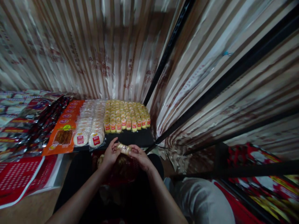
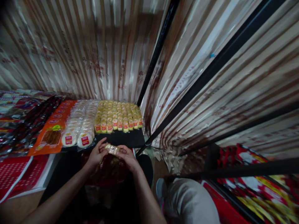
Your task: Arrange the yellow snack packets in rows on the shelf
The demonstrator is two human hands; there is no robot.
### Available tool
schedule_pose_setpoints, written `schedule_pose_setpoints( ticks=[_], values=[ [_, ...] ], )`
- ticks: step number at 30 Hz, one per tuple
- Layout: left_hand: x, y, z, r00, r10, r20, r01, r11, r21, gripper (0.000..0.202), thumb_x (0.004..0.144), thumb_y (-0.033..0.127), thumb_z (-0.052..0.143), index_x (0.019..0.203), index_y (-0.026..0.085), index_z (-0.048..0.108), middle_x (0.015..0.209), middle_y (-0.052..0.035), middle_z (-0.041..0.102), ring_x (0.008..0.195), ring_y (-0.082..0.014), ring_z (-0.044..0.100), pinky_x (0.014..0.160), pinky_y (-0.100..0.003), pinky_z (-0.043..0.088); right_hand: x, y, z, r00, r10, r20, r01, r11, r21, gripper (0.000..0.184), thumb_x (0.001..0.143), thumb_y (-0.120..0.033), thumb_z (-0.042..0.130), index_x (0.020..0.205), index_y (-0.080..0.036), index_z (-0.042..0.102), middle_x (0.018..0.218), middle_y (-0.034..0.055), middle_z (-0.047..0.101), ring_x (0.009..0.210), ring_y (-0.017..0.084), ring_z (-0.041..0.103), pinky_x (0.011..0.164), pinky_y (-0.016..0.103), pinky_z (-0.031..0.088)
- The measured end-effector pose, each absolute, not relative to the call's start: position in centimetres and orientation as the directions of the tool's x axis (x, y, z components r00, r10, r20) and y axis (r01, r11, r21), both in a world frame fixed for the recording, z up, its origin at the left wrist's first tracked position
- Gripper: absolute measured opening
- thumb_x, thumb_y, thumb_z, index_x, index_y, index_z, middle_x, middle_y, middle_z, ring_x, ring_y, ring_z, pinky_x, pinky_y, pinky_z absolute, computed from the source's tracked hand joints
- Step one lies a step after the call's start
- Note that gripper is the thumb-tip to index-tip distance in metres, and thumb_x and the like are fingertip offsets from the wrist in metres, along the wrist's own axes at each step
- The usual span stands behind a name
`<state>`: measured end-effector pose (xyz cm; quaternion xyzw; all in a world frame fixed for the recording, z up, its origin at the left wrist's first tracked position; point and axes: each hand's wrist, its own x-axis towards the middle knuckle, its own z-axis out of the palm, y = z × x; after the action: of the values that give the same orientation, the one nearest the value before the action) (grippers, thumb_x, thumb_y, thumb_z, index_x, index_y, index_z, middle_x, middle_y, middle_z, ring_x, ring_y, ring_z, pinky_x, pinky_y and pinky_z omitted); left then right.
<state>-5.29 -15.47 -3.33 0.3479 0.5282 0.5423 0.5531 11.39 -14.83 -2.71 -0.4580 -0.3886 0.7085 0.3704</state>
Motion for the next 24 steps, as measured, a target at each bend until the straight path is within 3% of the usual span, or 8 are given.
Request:
schedule_pose_setpoints(
  ticks=[6,13,18,24],
  values=[
    [-4.7,-14.4,-3.4,-0.163,0.951,-0.264,-0.231,0.224,0.947,0.040,0.053,0.020,0.064,0.093,0.017,0.063,0.085,-0.0027,0.068,0.078,-0.0166,0.063,0.074,-0.028,0.049,11.5,-14.3,-2.1,-0.261,0.918,-0.298,-0.155,-0.345,-0.926,0.038,0.058,-0.032,0.075,0.090,-0.023,0.057,0.087,-0.0018,0.063,0.068,0.011,0.058,0.058,0.020,0.041],
    [-4.7,-13.7,-1.6,-0.149,0.932,-0.332,-0.323,0.271,0.907,0.040,0.049,0.020,0.067,0.089,0.017,0.065,0.080,-0.0013,0.067,0.075,-0.0153,0.061,0.072,-0.026,0.046,10.9,-13.7,-3.3,-0.206,0.964,-0.168,-0.199,-0.209,-0.957,0.031,0.063,-0.027,0.070,0.090,-0.023,0.055,0.090,-0.0009,0.063,0.079,0.014,0.059,0.069,0.025,0.046],
    [-4.6,-13.5,-0.7,-0.115,0.910,-0.399,-0.408,0.322,0.854,0.041,0.050,0.023,0.069,0.090,0.016,0.065,0.077,-0.0011,0.067,0.073,-0.0146,0.060,0.071,-0.027,0.045,10.9,-13.2,-3.9,-0.192,0.977,-0.097,-0.158,-0.128,-0.979,0.025,0.067,-0.026,0.066,0.090,-0.023,0.055,0.088,-0.0009,0.063,0.085,0.016,0.060,0.073,0.026,0.046],
    [-4.2,-12.5,-1.1,-0.104,0.922,-0.372,-0.431,0.296,0.853,0.042,0.054,0.033,0.073,0.091,0.015,0.064,0.079,-0.0024,0.067,0.077,-0.0146,0.060,0.077,-0.028,0.044,10.7,-12.8,-4.7,-0.072,0.996,0.045,-0.062,0.041,-0.997,0.021,0.071,-0.023,0.062,0.091,-0.024,0.056,0.095,0.0002,0.061,0.088,0.015,0.059,0.074,0.025,0.048]
  ],
)
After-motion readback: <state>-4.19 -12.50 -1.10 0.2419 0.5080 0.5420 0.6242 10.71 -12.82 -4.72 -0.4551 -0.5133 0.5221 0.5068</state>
